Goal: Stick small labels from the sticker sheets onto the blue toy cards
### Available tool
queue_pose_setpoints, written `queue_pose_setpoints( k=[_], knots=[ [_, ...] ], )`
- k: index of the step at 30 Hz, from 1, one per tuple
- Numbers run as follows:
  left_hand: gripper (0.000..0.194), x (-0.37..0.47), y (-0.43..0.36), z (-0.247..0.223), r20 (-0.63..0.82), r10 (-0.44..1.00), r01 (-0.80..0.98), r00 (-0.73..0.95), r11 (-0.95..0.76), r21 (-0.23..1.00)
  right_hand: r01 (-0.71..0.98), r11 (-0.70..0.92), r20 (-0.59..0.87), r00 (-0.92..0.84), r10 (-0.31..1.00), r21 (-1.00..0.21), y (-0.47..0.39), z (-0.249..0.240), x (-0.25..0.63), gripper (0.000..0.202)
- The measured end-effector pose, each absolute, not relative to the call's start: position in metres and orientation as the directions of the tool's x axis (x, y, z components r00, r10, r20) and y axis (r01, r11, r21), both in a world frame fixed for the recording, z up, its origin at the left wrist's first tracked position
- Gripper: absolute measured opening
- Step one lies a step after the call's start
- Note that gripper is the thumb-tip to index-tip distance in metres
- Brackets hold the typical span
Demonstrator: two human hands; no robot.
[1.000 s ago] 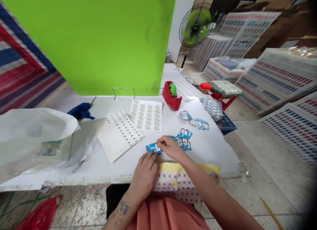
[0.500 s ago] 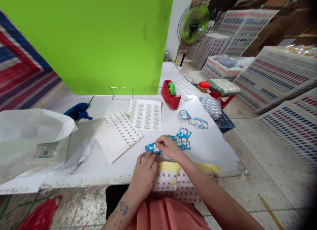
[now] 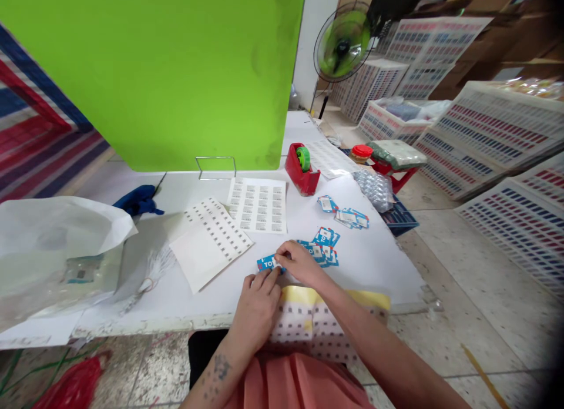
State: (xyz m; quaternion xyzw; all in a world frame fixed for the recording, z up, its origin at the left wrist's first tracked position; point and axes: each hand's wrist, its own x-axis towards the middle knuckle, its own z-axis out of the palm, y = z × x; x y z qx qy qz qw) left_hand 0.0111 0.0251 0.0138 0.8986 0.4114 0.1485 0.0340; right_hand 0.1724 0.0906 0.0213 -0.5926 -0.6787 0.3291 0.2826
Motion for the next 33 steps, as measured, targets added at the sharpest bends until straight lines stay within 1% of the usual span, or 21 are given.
queue_pose_setpoints(
  k=[7, 9, 13, 15, 20, 26, 33],
  knots=[
    [0.016, 0.013, 0.025, 0.013, 0.232, 0.765, 0.747, 0.601, -0.641, 0.179, 0.622, 0.084, 0.011, -0.12, 0.993, -0.779, 0.089, 0.018, 0.171, 0.009],
    [0.017, 0.013, 0.025, 0.014, 0.24, 0.764, 0.743, 0.599, -0.642, 0.191, 0.63, 0.115, 0.058, -0.111, 0.992, -0.768, 0.087, 0.02, 0.171, 0.01],
    [0.016, 0.011, 0.022, 0.017, 0.277, 0.75, 0.725, 0.6, -0.657, 0.207, 0.664, 0.224, 0.202, -0.111, 0.973, -0.714, 0.081, 0.026, 0.17, 0.007],
    [0.015, 0.009, 0.019, 0.021, 0.283, 0.751, 0.727, 0.597, -0.655, 0.207, 0.668, 0.254, 0.228, -0.128, 0.965, -0.7, 0.079, 0.029, 0.17, 0.006],
    [0.014, 0.006, 0.011, 0.029, 0.244, 0.767, 0.734, 0.593, -0.64, 0.229, 0.626, 0.187, 0.169, -0.089, 0.982, -0.757, 0.08, 0.031, 0.17, 0.005],
    [0.014, 0.003, 0.009, 0.027, 0.226, 0.779, 0.734, 0.585, -0.627, 0.26, 0.575, 0.12, 0.095, -0.074, 0.993, -0.809, 0.085, 0.026, 0.17, 0.004],
    [0.014, 0.002, 0.009, 0.027, 0.215, 0.787, 0.739, 0.578, -0.617, 0.272, 0.548, 0.11, 0.108, -0.035, 0.994, -0.83, 0.086, 0.031, 0.168, 0.007]
  ],
)
